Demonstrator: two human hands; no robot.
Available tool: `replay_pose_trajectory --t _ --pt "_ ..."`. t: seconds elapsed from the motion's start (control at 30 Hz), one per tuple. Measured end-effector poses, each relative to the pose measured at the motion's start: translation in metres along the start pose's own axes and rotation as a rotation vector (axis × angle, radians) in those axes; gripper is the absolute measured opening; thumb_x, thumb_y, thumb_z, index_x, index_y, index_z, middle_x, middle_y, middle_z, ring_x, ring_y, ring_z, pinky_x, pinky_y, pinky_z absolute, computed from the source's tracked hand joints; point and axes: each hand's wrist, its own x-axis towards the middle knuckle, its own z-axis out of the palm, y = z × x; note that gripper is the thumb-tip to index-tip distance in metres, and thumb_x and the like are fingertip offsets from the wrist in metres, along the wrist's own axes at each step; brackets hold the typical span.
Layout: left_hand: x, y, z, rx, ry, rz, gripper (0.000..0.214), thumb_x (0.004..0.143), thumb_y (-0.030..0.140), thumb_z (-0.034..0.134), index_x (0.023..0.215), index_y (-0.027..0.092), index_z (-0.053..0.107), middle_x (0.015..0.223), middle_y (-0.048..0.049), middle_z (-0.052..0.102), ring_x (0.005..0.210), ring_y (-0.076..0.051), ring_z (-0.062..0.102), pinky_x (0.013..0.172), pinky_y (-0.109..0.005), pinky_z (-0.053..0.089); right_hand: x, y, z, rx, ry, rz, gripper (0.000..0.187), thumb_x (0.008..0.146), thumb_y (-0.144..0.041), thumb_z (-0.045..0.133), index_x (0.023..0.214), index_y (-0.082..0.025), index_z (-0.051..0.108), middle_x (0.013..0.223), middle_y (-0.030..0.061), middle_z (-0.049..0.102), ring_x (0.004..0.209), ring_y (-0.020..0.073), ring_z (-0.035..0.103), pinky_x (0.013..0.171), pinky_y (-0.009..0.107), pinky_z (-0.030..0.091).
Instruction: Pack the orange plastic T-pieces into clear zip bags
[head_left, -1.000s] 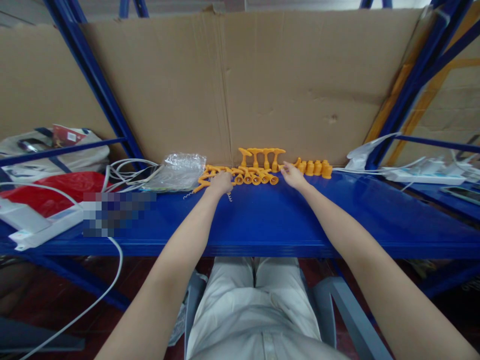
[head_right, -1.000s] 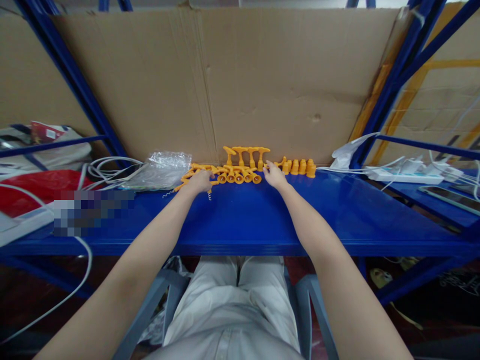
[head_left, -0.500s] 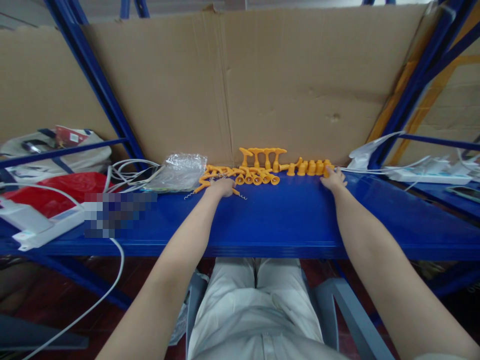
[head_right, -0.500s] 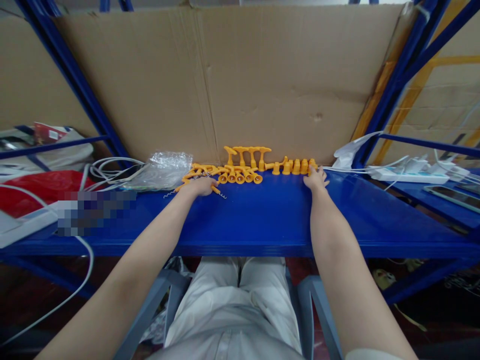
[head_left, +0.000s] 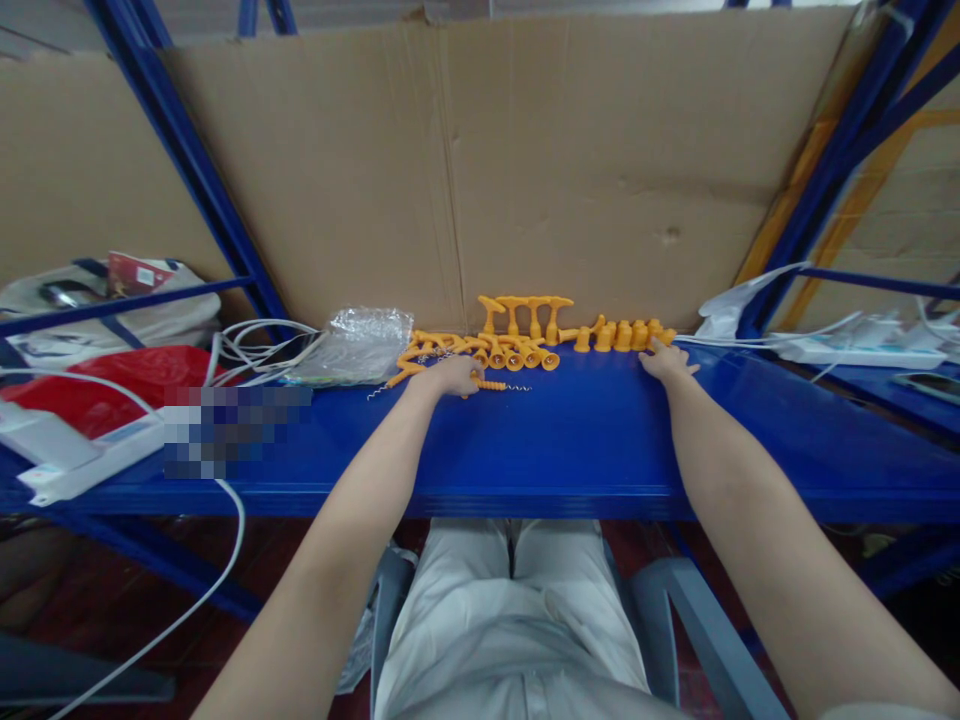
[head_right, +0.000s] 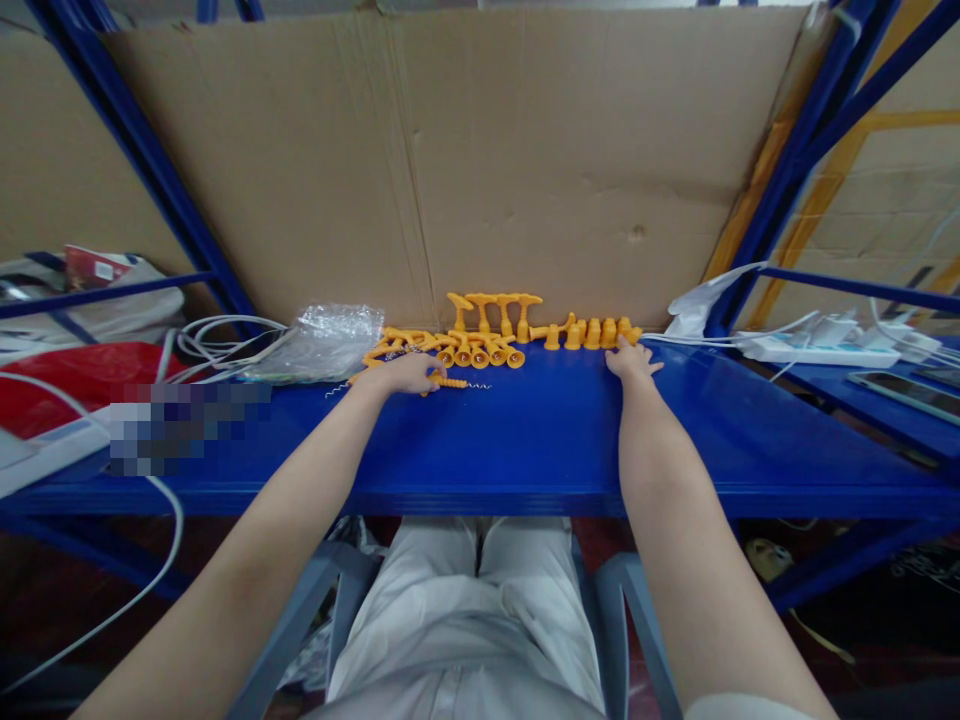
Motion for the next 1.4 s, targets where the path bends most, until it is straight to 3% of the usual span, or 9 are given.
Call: replay_pose_trajectory --t 0.23,0.4,0.57,0.77,0.97,1.4 --pt "0.004 0.006 0.008 -0.133 0.301 0.035 0.041 0.083 0.019 0.053 0.121 0.021 0.067 0.109 -0.0051 0.073 0.101 -0.022 0.068 0.092 -0.028 0.049 -0.009 -0.007 -0.010 0.191 0.166 -0.027 0.035 0.094 -0.028 0.042 0.125 -0.022 0.057 0.130 0.0173 0.057 0.121 0.0339 0.056 0.101 0.059 0.037" --pt "0.012 0.004 0.016 -0.116 0.388 0.022 0.038 0.083 0.021 0.053 0.119 0.023 0.067 0.110 -0.0055 0.073 0.106 -0.024 0.067 0.094 -0.030 0.049 -0.010 -0.035 -0.012 0.258 0.202 -0.328 0.035 0.088 -0.018 0.050 0.122 -0.021 0.051 0.124 0.0132 0.063 0.117 0.0268 0.059 0.097 0.038 0.044" --pt "0.015 0.001 0.019 -0.126 0.416 -0.002 0.037 0.084 0.021 0.053 0.119 0.022 0.066 0.112 -0.0064 0.073 0.106 -0.024 0.067 0.093 -0.030 0.050 -0.030 -0.069 -0.003 0.129 0.002 -0.740 0.034 0.076 -0.010 0.064 0.108 -0.019 0.061 0.115 0.0100 0.070 0.109 0.0249 0.065 0.093 0.033 0.047" --pt "0.015 0.001 0.018 -0.137 0.421 -0.008 0.037 0.086 0.021 0.052 0.121 0.021 0.065 0.112 -0.0077 0.073 0.105 -0.024 0.067 0.093 -0.032 0.050 -0.060 -0.094 0.003 0.021 -0.156 -0.994 0.026 0.073 -0.011 0.069 0.099 -0.018 0.068 0.105 0.0072 0.074 0.099 0.0247 0.069 0.087 0.033 0.050" --pt "0.015 0.002 0.018 -0.127 0.422 -0.008 0.036 0.086 0.022 0.052 0.120 0.022 0.065 0.114 -0.0073 0.072 0.109 -0.025 0.066 0.093 -0.032 0.050 -0.066 -0.099 0.006 0.013 -0.142 -1.084 0.031 0.075 -0.014 0.070 0.105 -0.020 0.067 0.107 0.0064 0.074 0.099 0.0231 0.069 0.086 0.032 0.051" --pt "0.016 -0.001 0.018 -0.115 0.427 -0.031 0.038 0.085 0.022 0.051 0.120 0.023 0.064 0.114 -0.0064 0.073 0.109 -0.024 0.066 0.095 -0.032 0.049 -0.063 -0.099 0.007 0.053 -0.140 -1.096 0.033 0.076 -0.011 0.066 0.108 -0.018 0.067 0.111 0.0095 0.073 0.102 0.0245 0.068 0.090 0.035 0.051"
